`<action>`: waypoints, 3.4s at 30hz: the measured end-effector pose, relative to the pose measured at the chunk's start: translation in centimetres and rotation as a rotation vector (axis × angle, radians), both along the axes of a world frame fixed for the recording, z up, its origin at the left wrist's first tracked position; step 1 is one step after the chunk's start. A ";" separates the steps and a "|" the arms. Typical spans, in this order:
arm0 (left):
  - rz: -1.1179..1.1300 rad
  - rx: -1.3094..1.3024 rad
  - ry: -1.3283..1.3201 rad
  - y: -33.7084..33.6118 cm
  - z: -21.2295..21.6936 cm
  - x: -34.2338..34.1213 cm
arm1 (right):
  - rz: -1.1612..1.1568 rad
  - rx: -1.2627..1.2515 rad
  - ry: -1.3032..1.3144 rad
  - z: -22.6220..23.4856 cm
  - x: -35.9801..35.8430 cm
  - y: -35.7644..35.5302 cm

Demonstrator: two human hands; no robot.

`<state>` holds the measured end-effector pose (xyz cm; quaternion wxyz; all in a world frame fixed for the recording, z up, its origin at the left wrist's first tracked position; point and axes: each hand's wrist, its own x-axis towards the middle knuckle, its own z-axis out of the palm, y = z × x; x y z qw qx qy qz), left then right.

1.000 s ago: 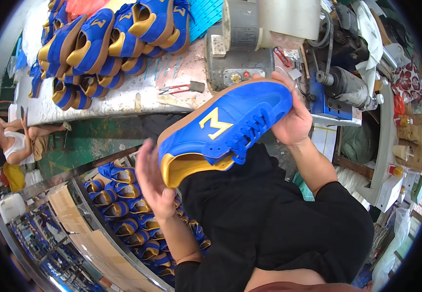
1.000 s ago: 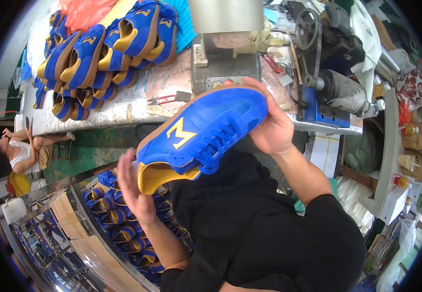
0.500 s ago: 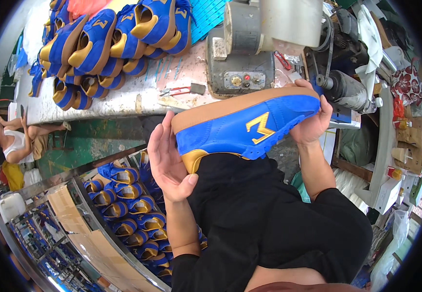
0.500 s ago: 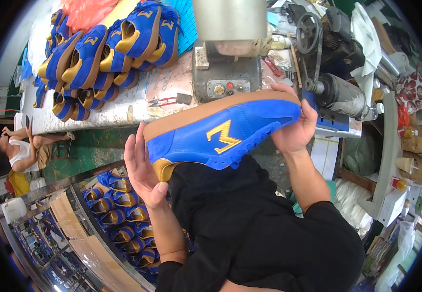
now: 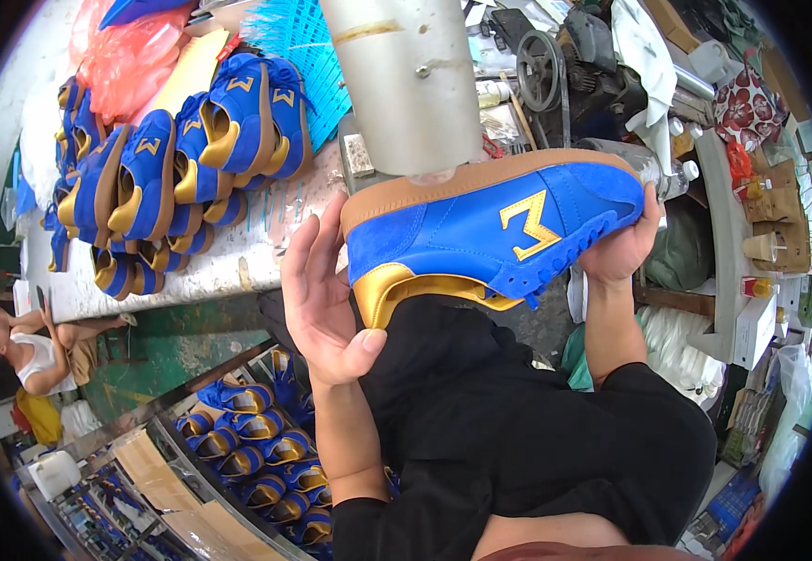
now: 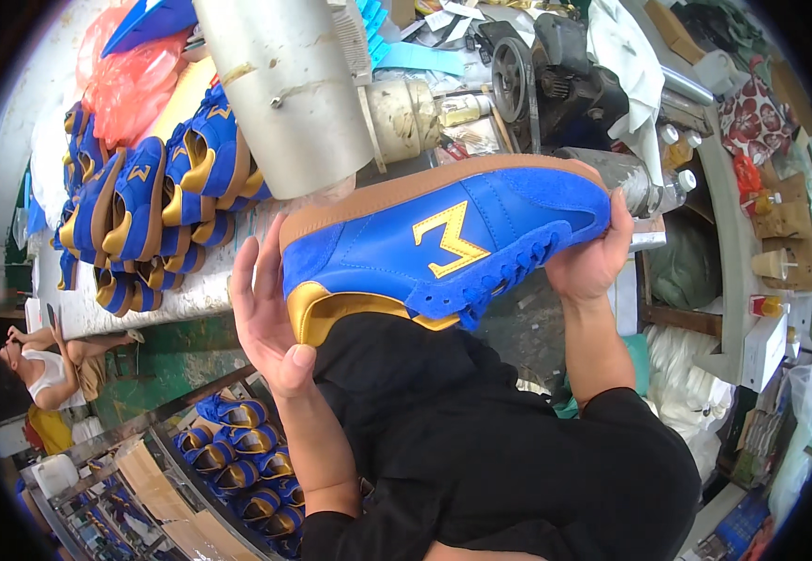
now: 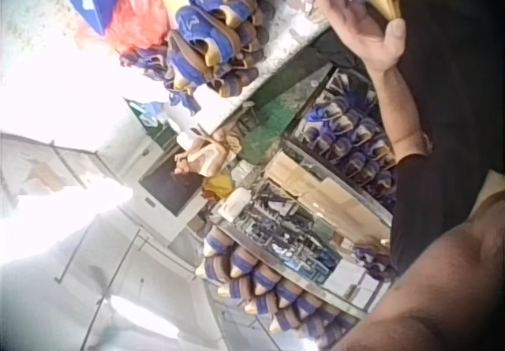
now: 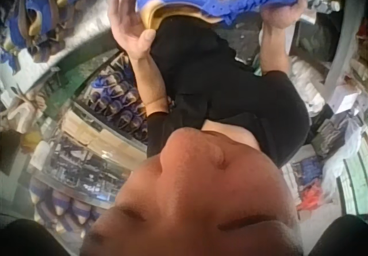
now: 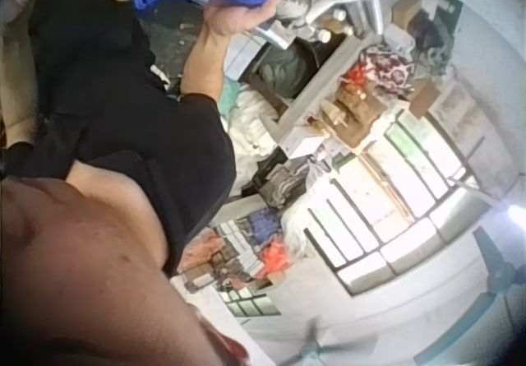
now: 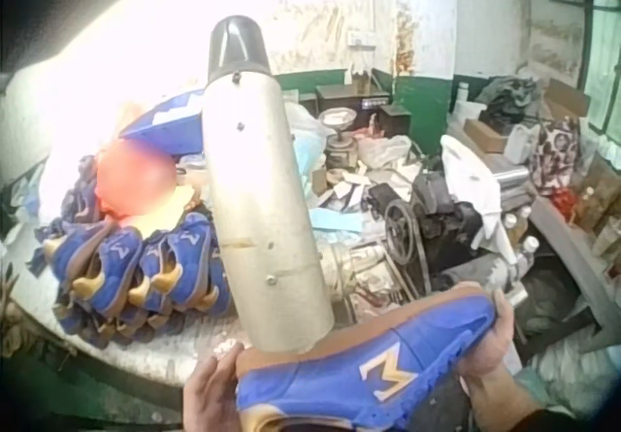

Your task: The person picks up blue and gold sneakers from a shelf and inspects them by hand. They rotate the shoes to view the soles, sides, and uppers, and adjust the laces before placing the shoes back on the shelf.

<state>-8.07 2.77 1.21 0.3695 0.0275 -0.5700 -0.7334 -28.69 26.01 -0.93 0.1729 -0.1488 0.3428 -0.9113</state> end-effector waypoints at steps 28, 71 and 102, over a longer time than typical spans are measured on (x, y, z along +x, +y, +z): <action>0.018 0.058 -0.078 -4.6 0.8 -1.2 | 0.061 0.072 0.068 1.3 1.6 -2.7; 0.743 -0.046 -0.233 -5.1 1.0 14.6 | 0.698 0.037 -0.086 3.7 7.4 -8.4; 0.376 -0.112 -0.204 0.6 -4.8 15.4 | 0.631 0.207 -0.106 0.1 7.4 -8.8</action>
